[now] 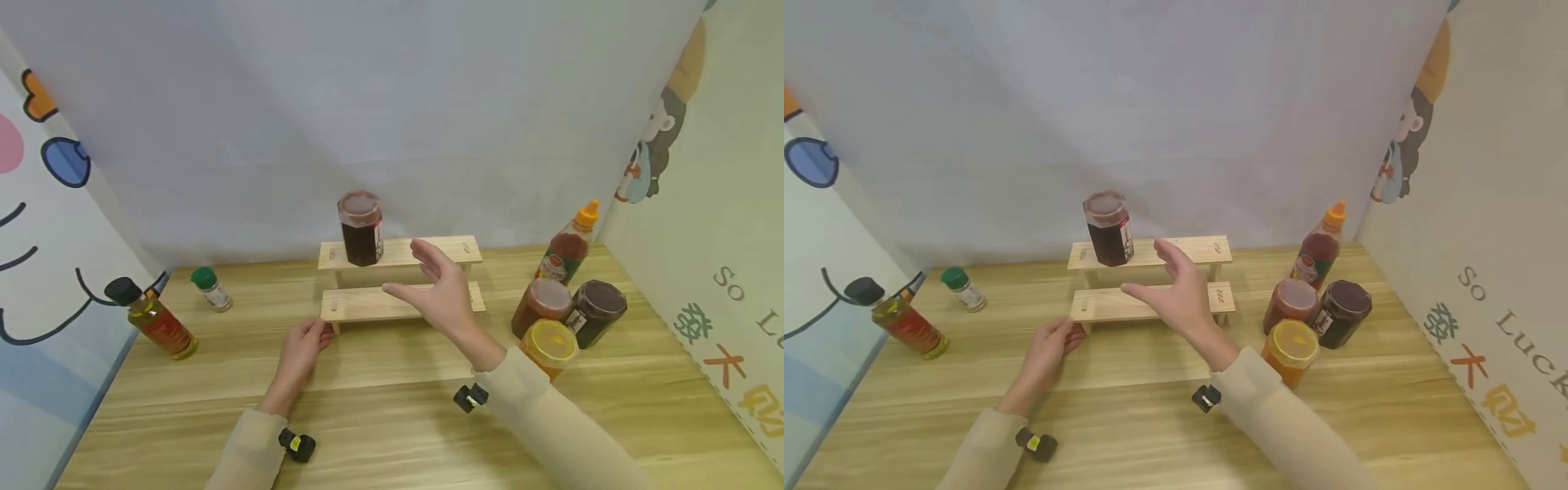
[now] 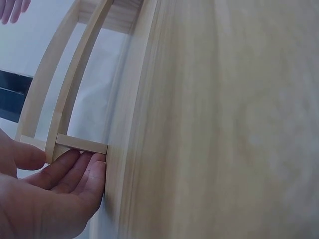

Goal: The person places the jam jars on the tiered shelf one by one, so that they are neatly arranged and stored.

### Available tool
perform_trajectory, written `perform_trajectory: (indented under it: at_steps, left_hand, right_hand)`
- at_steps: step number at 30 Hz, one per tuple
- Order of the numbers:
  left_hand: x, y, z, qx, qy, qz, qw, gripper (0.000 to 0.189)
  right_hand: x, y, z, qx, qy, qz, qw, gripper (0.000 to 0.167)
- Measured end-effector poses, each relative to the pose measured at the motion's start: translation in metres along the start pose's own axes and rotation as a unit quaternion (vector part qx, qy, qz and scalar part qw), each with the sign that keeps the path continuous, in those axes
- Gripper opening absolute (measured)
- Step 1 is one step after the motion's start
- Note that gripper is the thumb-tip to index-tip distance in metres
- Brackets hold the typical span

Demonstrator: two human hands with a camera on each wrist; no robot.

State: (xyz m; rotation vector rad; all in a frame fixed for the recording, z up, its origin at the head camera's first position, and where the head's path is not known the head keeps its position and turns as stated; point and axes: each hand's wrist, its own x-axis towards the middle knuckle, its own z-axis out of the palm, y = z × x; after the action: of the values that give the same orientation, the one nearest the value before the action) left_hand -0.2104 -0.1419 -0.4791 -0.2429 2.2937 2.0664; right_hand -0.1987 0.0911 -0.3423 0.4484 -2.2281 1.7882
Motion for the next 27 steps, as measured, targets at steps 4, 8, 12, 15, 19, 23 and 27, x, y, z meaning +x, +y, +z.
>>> perform_trajectory:
  at_steps: [4, 8, 12, 15, 19, 23, 27]
  left_hand:
    - [0.0, -0.001, 0.0, 0.003, 0.003, 0.002, 1.0, 0.038]
    - [0.0, 0.0, 0.0, 0.006, 0.002, 0.002, 1.0, 0.039]
    - [-0.001, 0.0, 0.0, 0.007, 0.0, 0.001, 1.0, 0.039]
    - [0.0, 0.0, 0.001, 0.005, 0.001, 0.001, 1.0, 0.039]
    - [0.0, 0.0, 0.002, 0.002, 0.001, 0.001, 1.0, 0.039]
    - [0.0, 0.0, 0.002, 0.001, -0.001, 0.0, 1.0, 0.039]
    - [-0.001, 0.0, 0.002, 0.001, -0.001, -0.001, 1.0, 0.04]
  right_hand:
    - [-0.01, -0.004, -0.009, -0.008, -0.006, -0.003, 0.9999, 0.07]
    - [-0.017, -0.002, -0.018, -0.016, -0.006, -0.01, 0.9998, 0.07]
    - [-0.023, 0.001, -0.026, -0.019, -0.008, -0.02, 0.9996, 0.07]
    - [-0.029, 0.002, -0.032, -0.023, -0.009, -0.023, 0.9994, 0.07]
    - [-0.037, 0.001, -0.041, -0.036, -0.014, -0.018, 0.9991, 0.07]
    - [-0.046, -0.002, -0.05, -0.058, -0.014, -0.011, 0.9982, 0.07]
    - [-0.054, -0.005, -0.057, -0.069, 0.001, -0.021, 0.9974, 0.071]
